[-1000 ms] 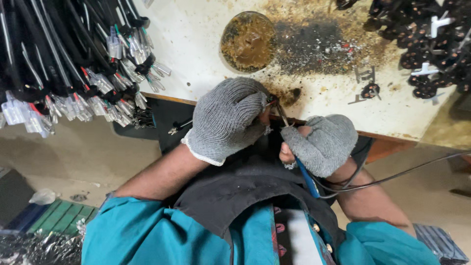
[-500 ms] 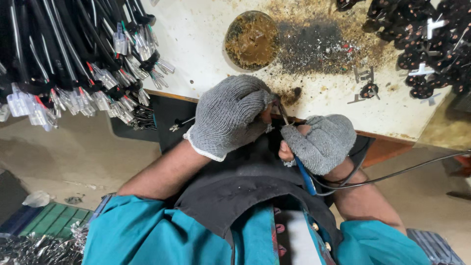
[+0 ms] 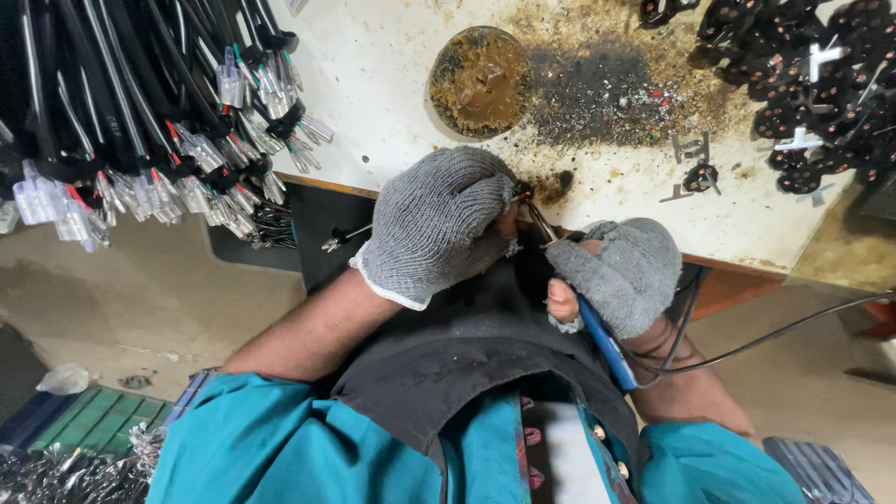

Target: The person, wearing fingerless gloves, solders electrical wires at a cluttered workbench. They hold a wire and connector in one hand, apply a soldering iron to the joint, and repeatedly work through wires, handling red, green and black insulated wires and finished connector plugs arranged on the bench.

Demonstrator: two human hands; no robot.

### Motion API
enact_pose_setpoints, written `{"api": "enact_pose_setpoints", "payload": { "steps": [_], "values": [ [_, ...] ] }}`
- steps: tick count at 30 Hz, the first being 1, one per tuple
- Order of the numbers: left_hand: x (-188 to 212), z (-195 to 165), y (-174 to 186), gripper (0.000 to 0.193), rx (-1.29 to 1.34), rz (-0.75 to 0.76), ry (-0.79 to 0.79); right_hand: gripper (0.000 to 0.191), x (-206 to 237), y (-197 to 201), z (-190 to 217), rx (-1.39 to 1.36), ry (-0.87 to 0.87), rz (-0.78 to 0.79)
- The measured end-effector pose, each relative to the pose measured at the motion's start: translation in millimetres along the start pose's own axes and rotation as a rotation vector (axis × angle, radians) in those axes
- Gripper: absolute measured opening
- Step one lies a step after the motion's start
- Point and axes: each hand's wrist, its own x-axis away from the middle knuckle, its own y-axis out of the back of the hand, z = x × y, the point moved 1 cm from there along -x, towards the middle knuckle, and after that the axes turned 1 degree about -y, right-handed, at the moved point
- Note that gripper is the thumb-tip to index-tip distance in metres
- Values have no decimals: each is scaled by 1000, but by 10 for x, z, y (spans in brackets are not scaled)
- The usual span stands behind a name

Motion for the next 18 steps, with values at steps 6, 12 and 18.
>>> {"api": "enact_pose_setpoints", "payload": {
  "steps": [6,12,18],
  "values": [
    [4,8,11,36,16,8,-21,17,31,-57,-25,-10,-104,304],
    [-21,-11,4,30,0,17,14,21,-43,-35,-14,69,137,85],
    [-7,-5,14,36,-2,-4,-19,22,-68,-42,17,38,49,173]
  ]
}}
